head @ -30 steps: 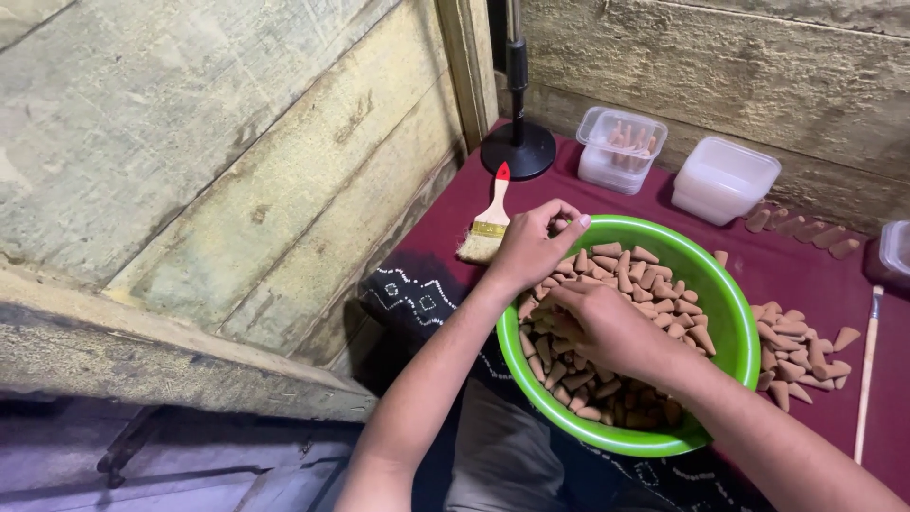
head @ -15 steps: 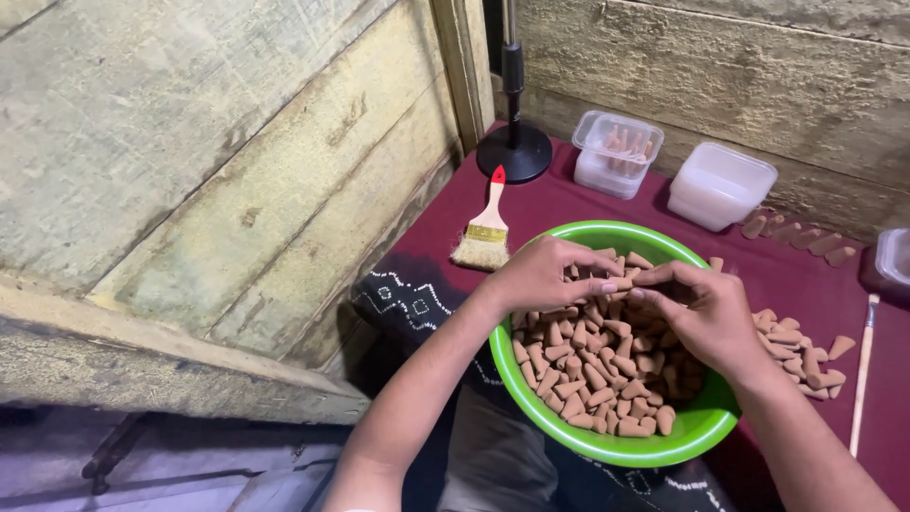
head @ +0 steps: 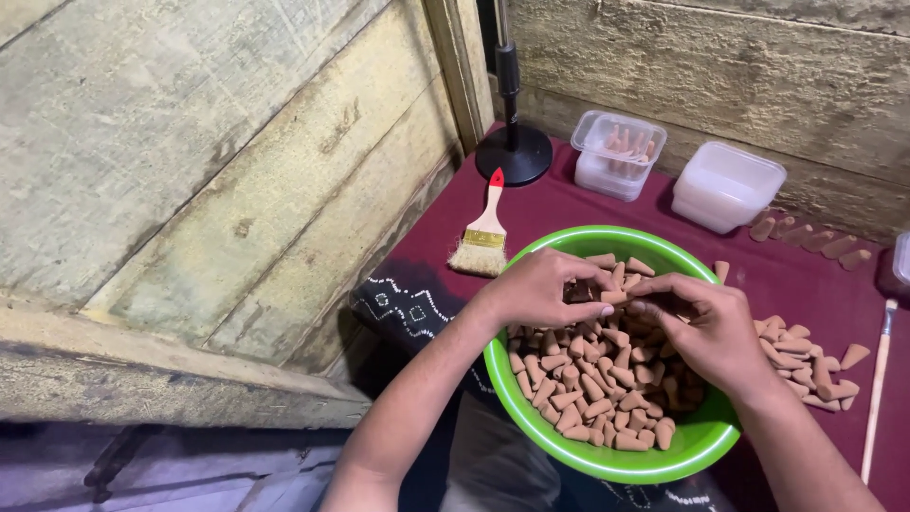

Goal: Sorting and inspecting small incense cones in a green plastic bowl on a low table.

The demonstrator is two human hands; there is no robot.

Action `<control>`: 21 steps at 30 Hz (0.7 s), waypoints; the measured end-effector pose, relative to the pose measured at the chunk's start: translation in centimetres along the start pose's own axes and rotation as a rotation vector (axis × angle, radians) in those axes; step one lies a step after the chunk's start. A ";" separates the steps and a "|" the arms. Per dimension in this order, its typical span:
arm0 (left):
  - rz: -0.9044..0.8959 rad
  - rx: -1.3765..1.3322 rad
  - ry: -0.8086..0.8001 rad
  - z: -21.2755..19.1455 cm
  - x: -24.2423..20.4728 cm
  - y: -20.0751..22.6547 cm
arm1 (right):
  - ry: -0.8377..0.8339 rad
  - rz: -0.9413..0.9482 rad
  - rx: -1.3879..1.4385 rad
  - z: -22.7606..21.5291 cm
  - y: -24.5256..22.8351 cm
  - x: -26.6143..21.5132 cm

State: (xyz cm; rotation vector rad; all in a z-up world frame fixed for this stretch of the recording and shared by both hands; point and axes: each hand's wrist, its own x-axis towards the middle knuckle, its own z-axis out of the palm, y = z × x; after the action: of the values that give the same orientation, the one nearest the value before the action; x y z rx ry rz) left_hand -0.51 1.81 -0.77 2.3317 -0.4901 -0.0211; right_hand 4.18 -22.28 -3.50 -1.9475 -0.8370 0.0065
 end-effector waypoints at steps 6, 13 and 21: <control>0.007 0.049 0.003 0.3 0.2 -0.6 | 0.006 -0.079 0.021 -0.2 -0.5 -0.2; -0.031 0.082 -0.008 0.5 0.4 -0.7 | 0.022 -0.114 -0.007 0.0 0.2 -0.3; -0.038 0.083 -0.012 0.5 0.4 -0.7 | 0.020 -0.128 0.003 0.0 0.1 -0.3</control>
State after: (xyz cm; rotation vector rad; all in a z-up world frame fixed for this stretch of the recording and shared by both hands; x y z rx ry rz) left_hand 0.01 1.79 -1.49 2.4232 -0.4606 -0.0335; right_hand 3.97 -22.50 -3.70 -1.8845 -0.9461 -0.0878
